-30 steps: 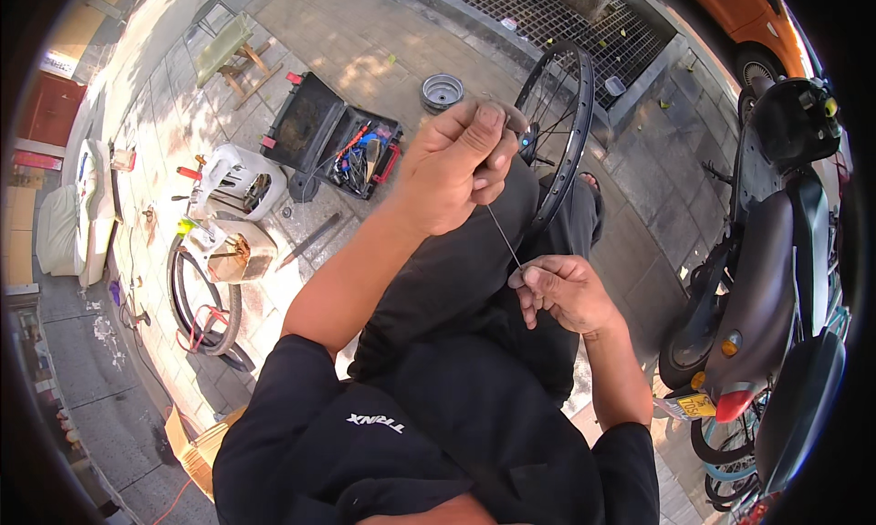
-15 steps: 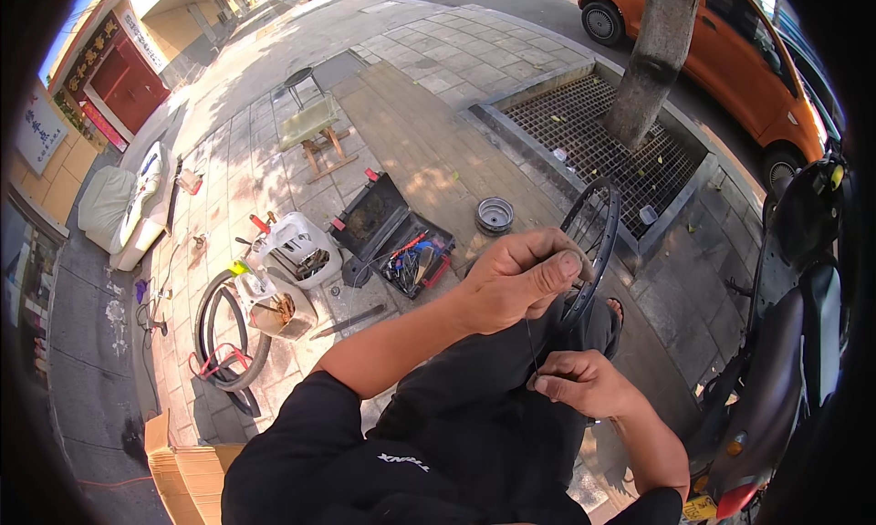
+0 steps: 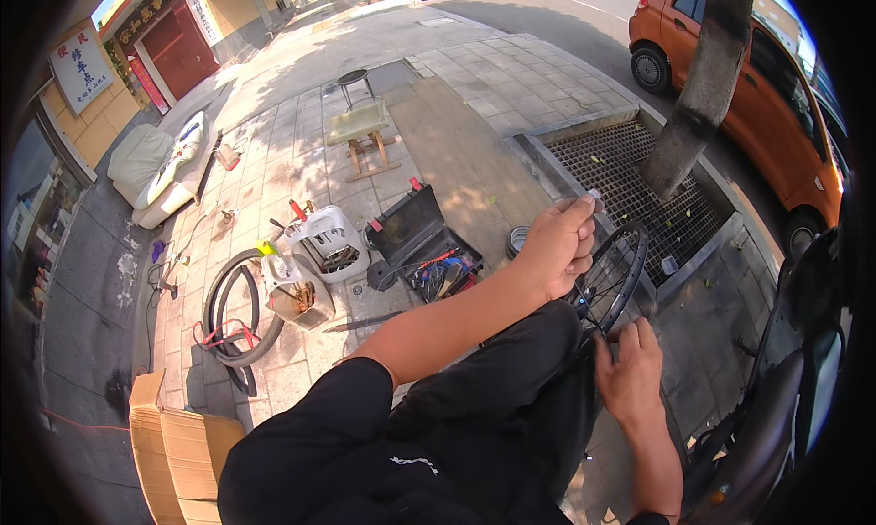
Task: The person removes spokes from a bicycle wheel using a screwdriver and a hammer. They then insert new spokes into the hub and rim, securing them in place.
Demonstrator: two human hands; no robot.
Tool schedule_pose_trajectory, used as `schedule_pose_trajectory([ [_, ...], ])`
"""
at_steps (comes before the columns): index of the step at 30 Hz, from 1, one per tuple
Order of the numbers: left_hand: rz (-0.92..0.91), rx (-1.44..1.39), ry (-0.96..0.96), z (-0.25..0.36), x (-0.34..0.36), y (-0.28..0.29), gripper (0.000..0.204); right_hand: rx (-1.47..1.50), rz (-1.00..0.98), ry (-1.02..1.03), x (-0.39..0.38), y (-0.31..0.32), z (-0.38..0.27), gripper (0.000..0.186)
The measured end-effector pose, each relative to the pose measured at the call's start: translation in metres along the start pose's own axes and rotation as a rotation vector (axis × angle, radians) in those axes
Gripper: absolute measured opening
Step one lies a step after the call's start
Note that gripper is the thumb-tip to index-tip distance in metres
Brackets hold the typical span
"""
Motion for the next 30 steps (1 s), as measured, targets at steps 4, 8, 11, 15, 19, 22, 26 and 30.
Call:
schedule_pose_trajectory([
  [4,-0.024,-0.101,-0.062,0.009,-0.017,0.009,0.023,0.385,-0.14,-0.41,-0.006,-0.009,0.018,0.028],
  [8,-0.033,-0.09,-0.109,0.011,-0.021,0.013,0.025,0.743,-0.296,-0.47,-0.025,-0.031,0.033,0.04],
  [11,-0.037,-0.092,-0.126,0.01,-0.021,0.014,0.025,1.04,-0.24,-0.728,-0.034,-0.043,0.041,0.04],
  [15,-0.023,-0.091,-0.153,0.01,-0.021,0.014,0.024,1.191,-0.197,-0.849,-0.037,-0.053,0.046,0.03],
  [19,0.017,-0.121,-0.133,0.009,-0.017,0.025,0.024,0.464,0.07,-0.158,-0.021,-0.024,0.027,0.026],
  [22,-0.002,-0.143,-0.115,0.011,-0.016,0.033,0.025,0.544,0.152,-0.092,-0.02,-0.024,0.013,0.027],
  [26,-0.025,-0.166,-0.134,0.011,-0.018,0.025,0.025,0.805,0.067,-0.747,-0.038,-0.038,0.04,0.032],
  [30,-0.034,-0.167,-0.145,0.009,-0.022,0.023,0.023,0.96,-0.055,-0.727,-0.041,-0.053,0.044,0.048],
])
Point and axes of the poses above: each hand's wrist, its own x-axis towards the middle knuckle, its own y-axis out of the back of the hand, z = x × y, the point moved 6 cm from there along x, towards the middle knuckle, and after that the axes turned 8 degrees about z, right-handed, at the moved point
